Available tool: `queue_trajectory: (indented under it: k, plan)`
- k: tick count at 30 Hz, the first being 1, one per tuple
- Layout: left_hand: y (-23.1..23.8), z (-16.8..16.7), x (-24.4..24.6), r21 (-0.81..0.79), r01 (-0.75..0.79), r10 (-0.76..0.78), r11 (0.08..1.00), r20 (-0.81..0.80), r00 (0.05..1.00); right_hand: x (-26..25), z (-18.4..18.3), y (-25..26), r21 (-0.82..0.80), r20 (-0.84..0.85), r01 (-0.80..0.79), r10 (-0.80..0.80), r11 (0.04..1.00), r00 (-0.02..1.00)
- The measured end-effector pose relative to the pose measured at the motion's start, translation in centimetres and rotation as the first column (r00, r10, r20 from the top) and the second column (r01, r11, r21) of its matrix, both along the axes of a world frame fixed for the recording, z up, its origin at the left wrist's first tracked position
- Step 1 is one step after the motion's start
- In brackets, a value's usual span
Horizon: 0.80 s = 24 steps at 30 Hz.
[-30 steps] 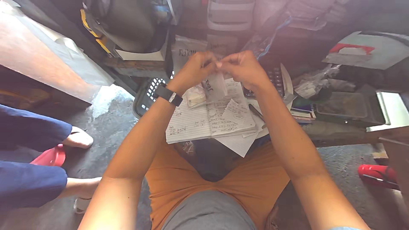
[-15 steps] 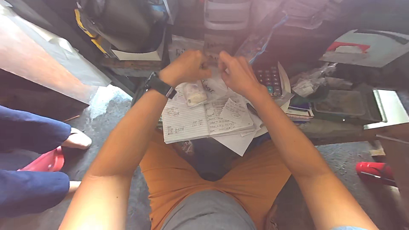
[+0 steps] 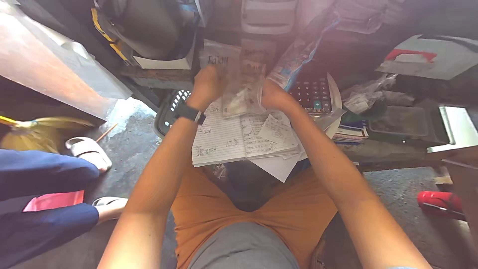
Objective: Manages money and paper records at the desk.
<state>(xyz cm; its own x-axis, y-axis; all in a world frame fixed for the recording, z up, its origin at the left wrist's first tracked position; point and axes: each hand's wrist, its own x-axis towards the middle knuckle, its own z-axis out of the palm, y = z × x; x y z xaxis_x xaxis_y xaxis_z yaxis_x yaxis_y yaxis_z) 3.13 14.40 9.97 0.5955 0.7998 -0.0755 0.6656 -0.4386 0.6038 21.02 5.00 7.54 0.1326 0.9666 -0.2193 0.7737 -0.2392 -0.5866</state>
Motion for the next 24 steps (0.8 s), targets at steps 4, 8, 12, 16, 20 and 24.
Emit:
queue_trajectory:
  k: [4,8,12,16,20,24]
  plan:
    - [-0.2,-4.7,-3.3,-0.094,-0.082,0.080,0.992,-0.026,0.996,0.2,-1.5,0.7,-0.010,-0.194,0.015,-0.017,1.000,0.981]
    - [-1.4,-4.6,-2.6,-0.347,-0.125,0.228,0.930,0.275,0.934,-1.1,-1.6,0.6,-0.030,-0.513,0.188,-0.177,0.982,0.840]
    - [-2.1,-2.5,-3.1,-0.458,0.013,0.269,0.889,0.544,0.795,-0.7,-1.8,0.6,0.040,-0.718,0.344,-0.212,0.938,0.663]
    - [-2.4,-0.2,-3.6,-0.151,0.041,0.050,0.988,0.550,0.833,-0.3,-1.6,-0.2,-0.011,-0.795,0.293,-0.186,0.956,0.577]
    - [-1.2,2.8,-4.4,0.195,0.033,-0.093,0.980,0.309,0.947,0.5,-2.6,-0.4,-0.078,-0.863,0.360,-0.243,0.930,0.443]
    - [-1.6,6.0,-4.3,0.426,0.177,-0.223,0.887,0.061,0.973,2.2,-3.3,-1.7,-0.050,-0.800,0.307,-0.222,0.950,0.557]
